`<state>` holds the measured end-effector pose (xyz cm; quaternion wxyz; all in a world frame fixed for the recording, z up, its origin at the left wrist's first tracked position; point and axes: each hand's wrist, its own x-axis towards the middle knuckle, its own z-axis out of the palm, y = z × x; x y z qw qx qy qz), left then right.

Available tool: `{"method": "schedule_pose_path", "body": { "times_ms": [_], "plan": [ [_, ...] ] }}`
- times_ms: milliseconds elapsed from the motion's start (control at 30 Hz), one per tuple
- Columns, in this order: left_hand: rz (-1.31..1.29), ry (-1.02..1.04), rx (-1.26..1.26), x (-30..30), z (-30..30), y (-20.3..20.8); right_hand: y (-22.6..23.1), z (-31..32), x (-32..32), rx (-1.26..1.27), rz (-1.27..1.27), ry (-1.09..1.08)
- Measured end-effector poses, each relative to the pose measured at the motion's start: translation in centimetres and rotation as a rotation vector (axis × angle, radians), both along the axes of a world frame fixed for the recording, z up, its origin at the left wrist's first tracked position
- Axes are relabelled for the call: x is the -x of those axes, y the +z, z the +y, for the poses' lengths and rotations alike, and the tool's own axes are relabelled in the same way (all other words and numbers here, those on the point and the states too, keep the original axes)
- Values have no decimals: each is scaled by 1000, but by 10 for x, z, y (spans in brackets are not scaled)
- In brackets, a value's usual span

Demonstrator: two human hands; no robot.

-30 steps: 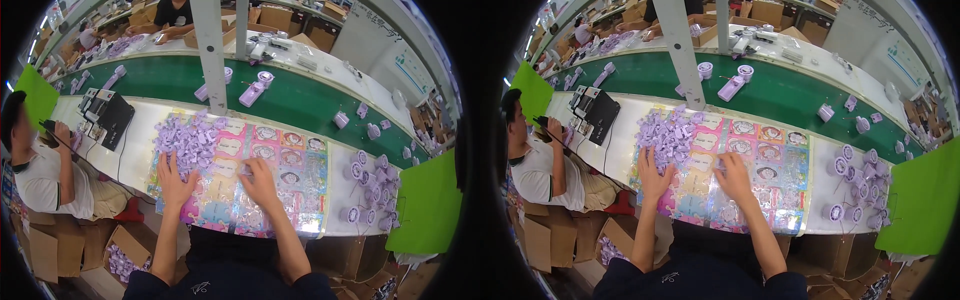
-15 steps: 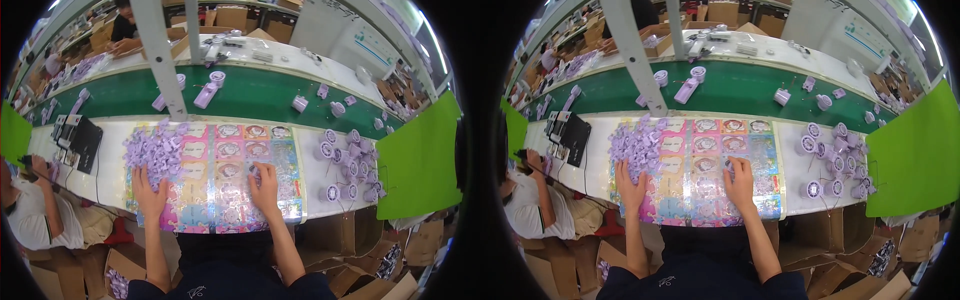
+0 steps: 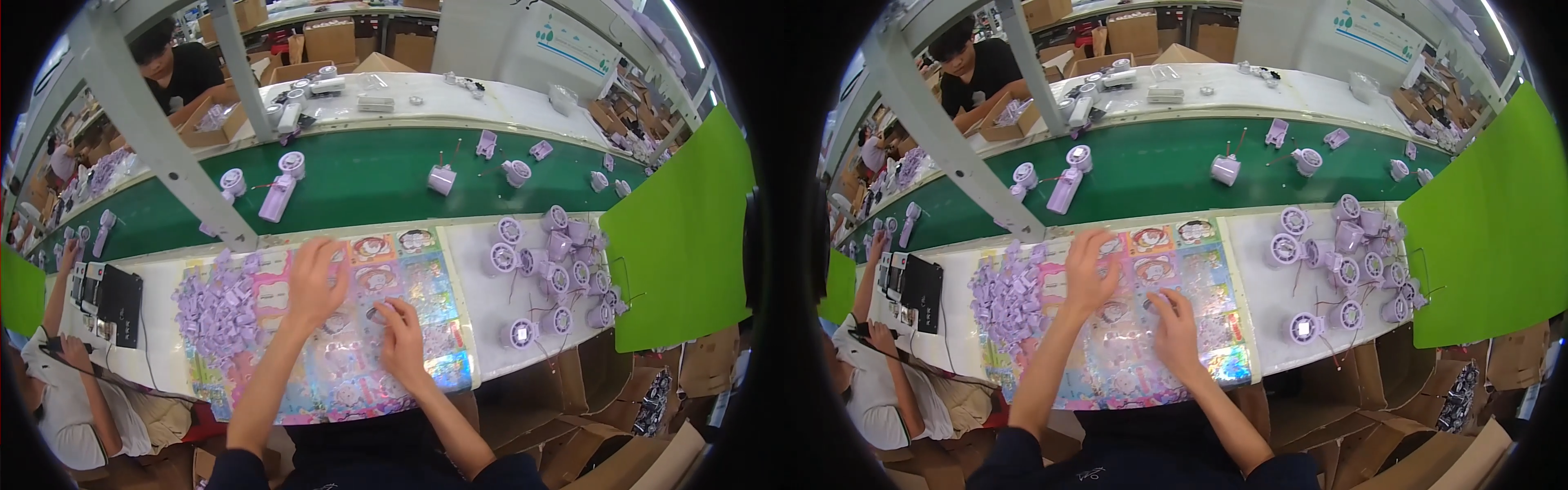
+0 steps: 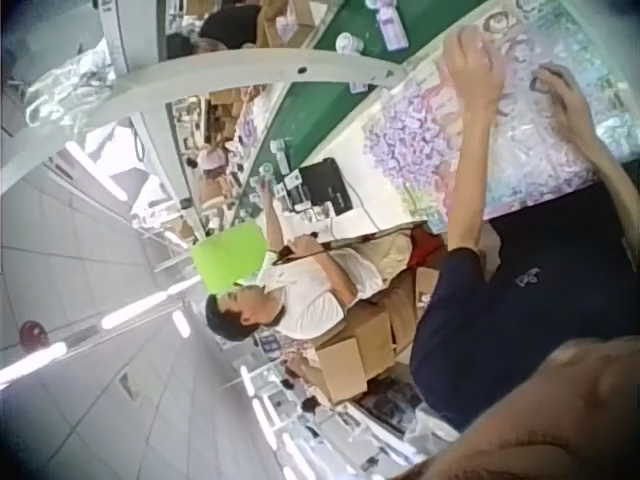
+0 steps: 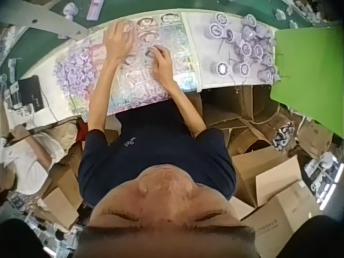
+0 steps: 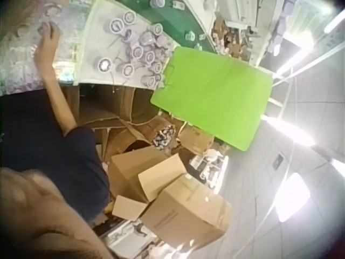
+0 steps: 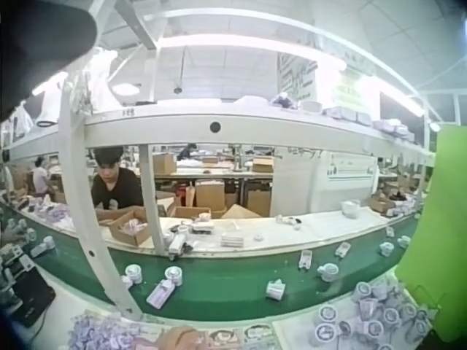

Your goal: The person assembles circular electronic handheld fans by combining plastic housings, motor assemblies, and other handheld fan parts, then securing them with screws using a screwdriver and applying stickers.

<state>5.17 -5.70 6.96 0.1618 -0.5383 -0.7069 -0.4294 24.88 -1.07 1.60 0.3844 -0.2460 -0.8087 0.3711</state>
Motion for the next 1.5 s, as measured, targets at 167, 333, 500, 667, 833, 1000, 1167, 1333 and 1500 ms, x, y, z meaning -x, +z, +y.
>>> {"method": "schedule_pose_path", "body": {
  "times_ms": [167, 333, 500, 667, 833, 1000, 1167, 1333, 1500],
  "plan": [
    [-2, -287, 245, 8, 151, 4, 12, -2, 3, 115, 19, -10],
    [63, -182, 441, 1, 247, -9, 5, -1, 0, 46, 17, -51],
    [-65, -159, 399, 6, 272, -47, 9, 0, 2, 163, 27, -214],
    [-842, -510, 211, 24, 217, -43, 8, -3, 3, 288, 119, -272],
    [-1157, -424, 97, 2, 88, -27, 1, -1, -2, 417, 192, -330],
    [-870, -272, 10, -22, -7, -50, -3, -1, -3, 495, 271, -221],
    [-790, -310, -1, -29, -34, -47, 7, -3, 5, 181, 134, -179],
    [-822, -440, 27, -32, -44, -45, 10, -5, 11, 196, 92, -106],
    [-976, -574, 19, -26, -57, -47, 6, -1, 10, 502, 69, 74]
  ]
}}
